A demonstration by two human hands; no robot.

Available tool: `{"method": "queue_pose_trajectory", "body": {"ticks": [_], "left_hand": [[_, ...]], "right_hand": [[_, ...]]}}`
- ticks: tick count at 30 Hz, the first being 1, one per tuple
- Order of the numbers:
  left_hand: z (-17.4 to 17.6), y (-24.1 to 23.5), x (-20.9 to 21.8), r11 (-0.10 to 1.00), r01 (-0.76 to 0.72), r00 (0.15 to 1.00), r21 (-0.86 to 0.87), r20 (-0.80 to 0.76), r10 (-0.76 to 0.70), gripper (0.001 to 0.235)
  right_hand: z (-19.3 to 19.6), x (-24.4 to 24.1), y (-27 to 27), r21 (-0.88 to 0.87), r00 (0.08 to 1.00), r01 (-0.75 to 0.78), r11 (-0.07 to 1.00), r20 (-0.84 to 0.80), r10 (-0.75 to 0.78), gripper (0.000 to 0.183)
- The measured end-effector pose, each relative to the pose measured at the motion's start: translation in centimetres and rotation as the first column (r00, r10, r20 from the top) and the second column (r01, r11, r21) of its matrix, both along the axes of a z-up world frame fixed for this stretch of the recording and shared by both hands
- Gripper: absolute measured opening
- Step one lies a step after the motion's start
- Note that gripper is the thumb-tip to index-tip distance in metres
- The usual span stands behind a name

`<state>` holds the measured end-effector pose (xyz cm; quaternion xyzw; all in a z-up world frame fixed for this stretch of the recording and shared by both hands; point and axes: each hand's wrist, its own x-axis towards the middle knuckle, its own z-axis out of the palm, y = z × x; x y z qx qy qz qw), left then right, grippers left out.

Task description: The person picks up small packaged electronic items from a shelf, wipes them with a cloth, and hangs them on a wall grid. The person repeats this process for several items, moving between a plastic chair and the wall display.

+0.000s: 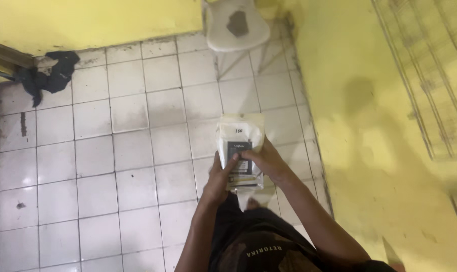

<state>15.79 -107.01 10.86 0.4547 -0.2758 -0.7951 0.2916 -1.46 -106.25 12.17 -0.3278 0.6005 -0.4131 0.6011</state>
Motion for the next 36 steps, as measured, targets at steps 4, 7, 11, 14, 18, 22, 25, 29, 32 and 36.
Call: {"method": "queue_pose_trajectory", "body": {"ticks": [4, 7, 11, 14, 18, 22, 25, 29, 32, 36], "left_hand": [[-3.6, -10.1, -0.4, 0.999, -0.024, 0.997, -0.021, -0.069, 0.022, 0.067], [-6.2, -18.8, -1.7, 0.999, 0.037, 0.998, -0.021, -0.045, -0.038, 0.066], [-9.0, -31.9, -4.9, 0.987, 0.105, 0.993, 0.123, 0.037, -0.11, 0.068], [-10.6, -40.2, -7.7, 0.985, 0.049, 0.989, 0.163, -0.149, -0.024, 0.073], [-13.9, -49.8, -11.7, 0.979, 0.201, 0.966, 0.013, 0.163, -0.2, 0.064], [-20.7, -58.3, -16.1, 0.979, 0.197, 0.955, -0.05, 0.233, -0.181, 0.062], [-28.5, -64.5, -19.7, 0.983, 0.161, 0.944, -0.082, 0.305, -0.129, 0.063], [-39.5, -70.5, -20.5, 0.983, 0.184, 0.889, 0.023, 0.422, -0.176, 0.074], [-47.1, -73.5, -21.7, 0.964, 0.26, 0.821, -0.058, 0.539, -0.189, 0.076], [-53.4, -73.8, -20.9, 0.89, 0.438, 0.649, -0.127, 0.729, -0.215, 0.074]], "right_hand": [[-3.6, -0.3, -9.8, -0.018, 1.0, 0.025, 1.0, -0.003, -0.026, 0.07], [-6.2, -1.4, -17.7, 0.041, 0.986, 0.153, 0.987, 0.054, -0.155, 0.071], [-8.8, -3.7, -28.1, -0.005, 0.946, 0.181, 0.983, -0.273, -0.176, 0.072], [-10.7, -5.2, -35.8, -0.028, 0.915, 0.219, 0.975, -0.342, -0.215, 0.068], [-14.2, -8.1, -44.5, 0.141, 0.918, 0.348, 0.927, -0.252, -0.307, 0.061], [-21.9, -11.8, -53.2, 0.141, 0.897, 0.429, 0.892, -0.185, -0.402, 0.059], [-30.6, -14.9, -59.7, 0.034, 0.902, 0.365, 0.931, -0.262, -0.344, 0.064], [-41.8, -16.6, -66.3, 0.065, 0.925, 0.321, 0.945, -0.234, -0.298, 0.056], [-47.4, -16.7, -68.6, 0.027, 0.886, 0.321, 0.947, -0.362, -0.29, 0.06], [-51.4, -16.6, -69.8, 0.071, 0.845, 0.303, 0.95, -0.48, -0.234, 0.05]]}}
